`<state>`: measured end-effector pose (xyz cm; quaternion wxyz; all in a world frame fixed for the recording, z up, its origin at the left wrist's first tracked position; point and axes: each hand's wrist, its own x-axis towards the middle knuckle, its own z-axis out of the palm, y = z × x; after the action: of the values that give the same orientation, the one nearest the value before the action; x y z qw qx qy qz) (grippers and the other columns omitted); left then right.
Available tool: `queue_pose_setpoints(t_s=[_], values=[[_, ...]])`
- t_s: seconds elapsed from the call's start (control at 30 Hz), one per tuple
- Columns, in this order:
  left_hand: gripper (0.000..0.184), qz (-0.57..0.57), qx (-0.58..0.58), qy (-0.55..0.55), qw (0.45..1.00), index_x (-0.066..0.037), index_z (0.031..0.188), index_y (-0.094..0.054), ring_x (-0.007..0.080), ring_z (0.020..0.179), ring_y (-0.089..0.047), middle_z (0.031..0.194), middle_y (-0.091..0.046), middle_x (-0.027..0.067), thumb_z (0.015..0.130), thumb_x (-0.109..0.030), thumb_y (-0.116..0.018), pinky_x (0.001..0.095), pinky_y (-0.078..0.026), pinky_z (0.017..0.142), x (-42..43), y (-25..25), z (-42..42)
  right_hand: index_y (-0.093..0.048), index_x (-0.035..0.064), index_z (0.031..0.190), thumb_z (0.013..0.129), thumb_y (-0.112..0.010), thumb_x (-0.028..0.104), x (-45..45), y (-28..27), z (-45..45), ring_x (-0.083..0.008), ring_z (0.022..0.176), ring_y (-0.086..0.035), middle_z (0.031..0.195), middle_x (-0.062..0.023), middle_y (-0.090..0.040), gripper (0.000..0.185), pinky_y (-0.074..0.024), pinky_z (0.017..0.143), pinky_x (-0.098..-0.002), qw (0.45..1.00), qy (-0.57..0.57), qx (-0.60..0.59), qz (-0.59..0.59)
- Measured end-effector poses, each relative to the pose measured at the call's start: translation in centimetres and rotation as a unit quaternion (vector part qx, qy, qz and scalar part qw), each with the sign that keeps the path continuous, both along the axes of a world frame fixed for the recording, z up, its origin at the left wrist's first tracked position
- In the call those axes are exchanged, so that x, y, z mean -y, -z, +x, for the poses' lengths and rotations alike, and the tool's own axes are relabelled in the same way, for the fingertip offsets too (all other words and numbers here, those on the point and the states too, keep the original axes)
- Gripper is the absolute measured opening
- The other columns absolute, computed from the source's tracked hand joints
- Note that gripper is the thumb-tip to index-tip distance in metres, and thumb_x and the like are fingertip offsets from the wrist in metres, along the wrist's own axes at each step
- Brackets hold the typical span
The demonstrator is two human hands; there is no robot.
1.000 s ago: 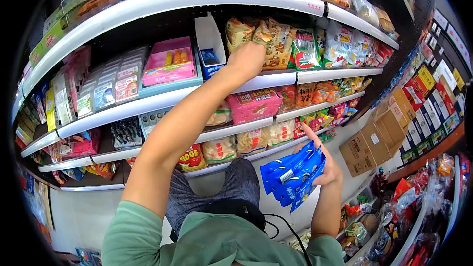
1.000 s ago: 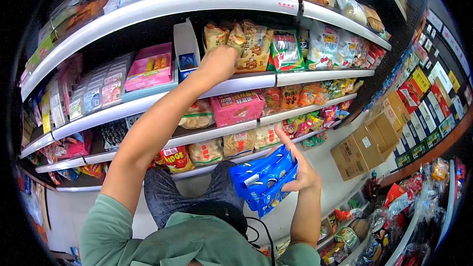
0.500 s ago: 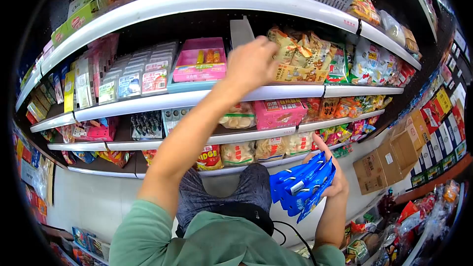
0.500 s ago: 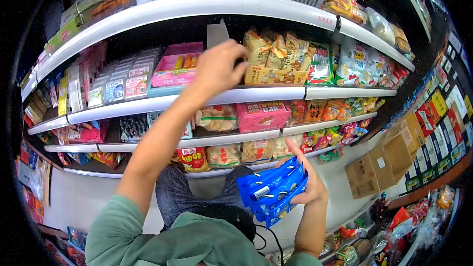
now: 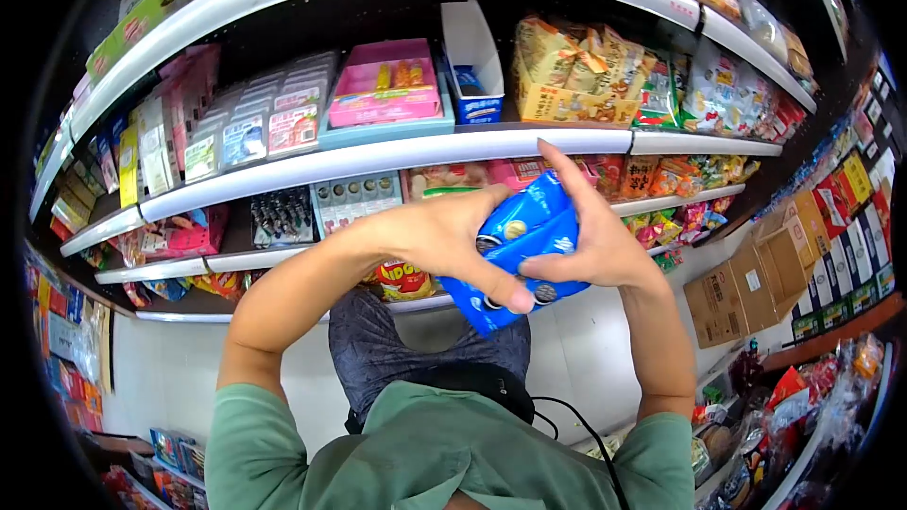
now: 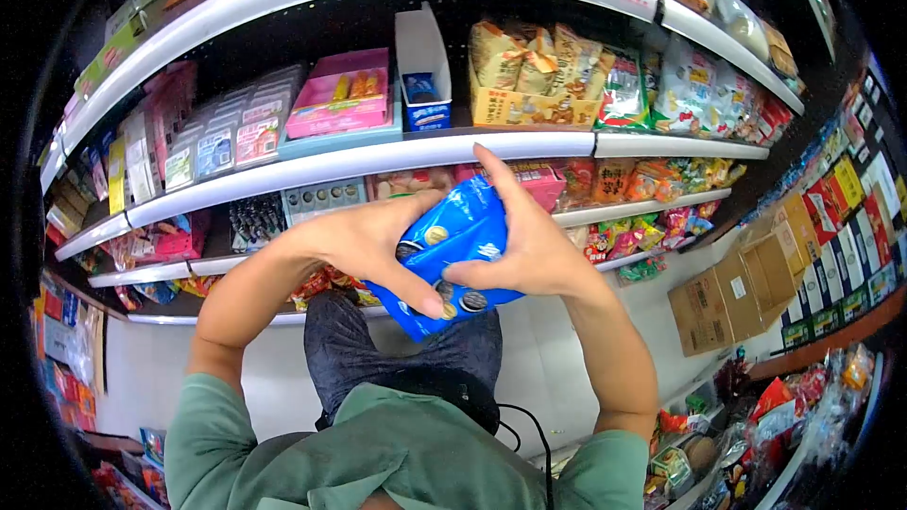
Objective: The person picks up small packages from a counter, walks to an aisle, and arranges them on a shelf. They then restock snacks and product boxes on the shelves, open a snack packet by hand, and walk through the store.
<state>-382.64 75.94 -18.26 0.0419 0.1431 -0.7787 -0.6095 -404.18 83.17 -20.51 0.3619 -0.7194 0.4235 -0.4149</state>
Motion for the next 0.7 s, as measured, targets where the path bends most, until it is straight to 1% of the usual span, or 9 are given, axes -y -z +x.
queue_pose_setpoints(t_s=[0.07,0.2,0.27,0.3,0.33,0.43,0.5,0.6,0.7], values=[[0.097,-0.125,0.017,-0.084,0.988,0.009,0.129,-0.043,0.0241,0.104,-0.062,0.116,-0.062,0.0186,0.060,-0.042,-0.089,0.0313,-0.049,0.091,0.5,1.9,1.5,-0.012,-0.0053,0.150,0.064,-0.087,0.026,1.2,0.1,1.3,-0.0264,0.125,-0.046,0.137,-0.0234,-0.043,0.118,-0.0370,0.105,-0.0346,0.999,-0.013,-0.028,0.029],[0.089,-0.033,-0.030,-0.133,0.990,0.008,0.132,-0.041,0.0216,0.106,-0.061,0.118,-0.061,0.0171,0.064,-0.024,-0.088,0.0323,-0.048,0.094,0.5,2.9,5.5,-0.024,-0.0049,0.147,0.073,-0.081,0.037,3.0,-0.2,4.0,-0.0284,0.122,-0.050,0.132,-0.0257,-0.048,0.103,-0.0401,0.102,-0.0360,0.998,-0.039,-0.049,0.010],[0.089,0.001,-0.025,-0.164,0.986,0.007,0.134,-0.040,0.0218,0.108,-0.060,0.119,-0.061,0.0170,0.064,-0.018,-0.088,0.0339,-0.047,0.097,0.0,1.8,7.4,-0.039,0.0008,0.143,0.088,-0.068,0.033,4.5,-3.1,5.1,-0.0215,0.095,-0.060,0.109,-0.0143,-0.059,0.070,-0.0482,0.086,-0.0354,0.991,0.049,-0.121,-0.009],[0.088,0.024,-0.031,-0.196,0.980,0.007,0.134,-0.041,0.0218,0.108,-0.060,0.119,-0.061,0.0168,0.065,-0.018,-0.088,0.0345,-0.046,0.098,0.1,1.5,8.2,-0.056,0.0014,0.127,0.092,-0.059,0.034,6.3,-2.7,5.2,-0.0263,0.082,-0.063,0.095,-0.0164,-0.061,0.048,-0.0497,0.077,-0.0387,0.940,0.168,-0.213,-0.207],[0.087,0.048,-0.038,-0.227,0.972,0.006,0.134,-0.041,0.0218,0.108,-0.060,0.119,-0.061,0.0166,0.065,-0.018,-0.088,0.0350,-0.046,0.098,0.1,1.3,9.1,-0.062,0.0011,0.115,0.089,-0.061,0.031,8.0,-3.2,5.3,-0.0326,0.087,-0.063,0.104,-0.0200,-0.061,0.039,-0.0506,0.078,-0.0419,0.895,0.236,-0.266,-0.269],[0.091,0.047,-0.048,-0.310,0.948,0.007,0.133,-0.043,0.0232,0.107,-0.061,0.117,-0.063,0.0165,0.061,-0.021,-0.090,0.0351,-0.046,0.098,-0.1,-0.1,10.8,-0.067,0.0014,0.100,0.086,-0.062,0.028,12.3,-2.7,5.9,-0.0362,0.086,-0.063,0.099,-0.0193,-0.063,0.030,-0.0508,0.075,-0.0446,0.856,0.280,-0.331,-0.282],[0.093,0.024,-0.032,-0.331,0.943,0.007,0.132,-0.043,0.0231,0.105,-0.062,0.115,-0.064,0.0165,0.059,-0.025,-0.091,0.0348,-0.047,0.097,0.1,-1.2,11.7,-0.069,0.0022,0.090,0.083,-0.065,0.025,14.7,-1.6,6.0,-0.0370,0.080,-0.063,0.088,-0.0159,-0.065,0.024,-0.0508,0.073,-0.0471,0.841,0.247,-0.439,-0.198],[0.089,0.009,-0.064,-0.381,0.922,0.007,0.130,-0.044,0.0227,0.102,-0.063,0.113,-0.064,0.0164,0.061,-0.025,-0.089,0.0353,-0.049,0.095,0.4,-2.5,12.2,-0.068,0.0024,0.078,0.080,-0.063,0.020,15.8,-0.4,5.2,-0.0371,0.074,-0.063,0.075,-0.0150,-0.062,0.019,-0.0520,0.070,-0.0471,0.825,0.300,-0.327,-0.351],[0.079,0.003,-0.097,-0.395,0.913,0.006,0.126,-0.048,0.0237,0.100,-0.065,0.111,-0.065,0.0180,0.065,-0.025,-0.087,0.0350,-0.052,0.091,2.2,-3.9,12.1,-0.066,0.0024,0.077,0.078,-0.065,0.018,11.2,-2.6,4.5,-0.0370,0.067,-0.062,0.076,-0.0159,-0.062,0.016,-0.0499,0.065,-0.0465,0.815,0.326,-0.258,-0.403]])
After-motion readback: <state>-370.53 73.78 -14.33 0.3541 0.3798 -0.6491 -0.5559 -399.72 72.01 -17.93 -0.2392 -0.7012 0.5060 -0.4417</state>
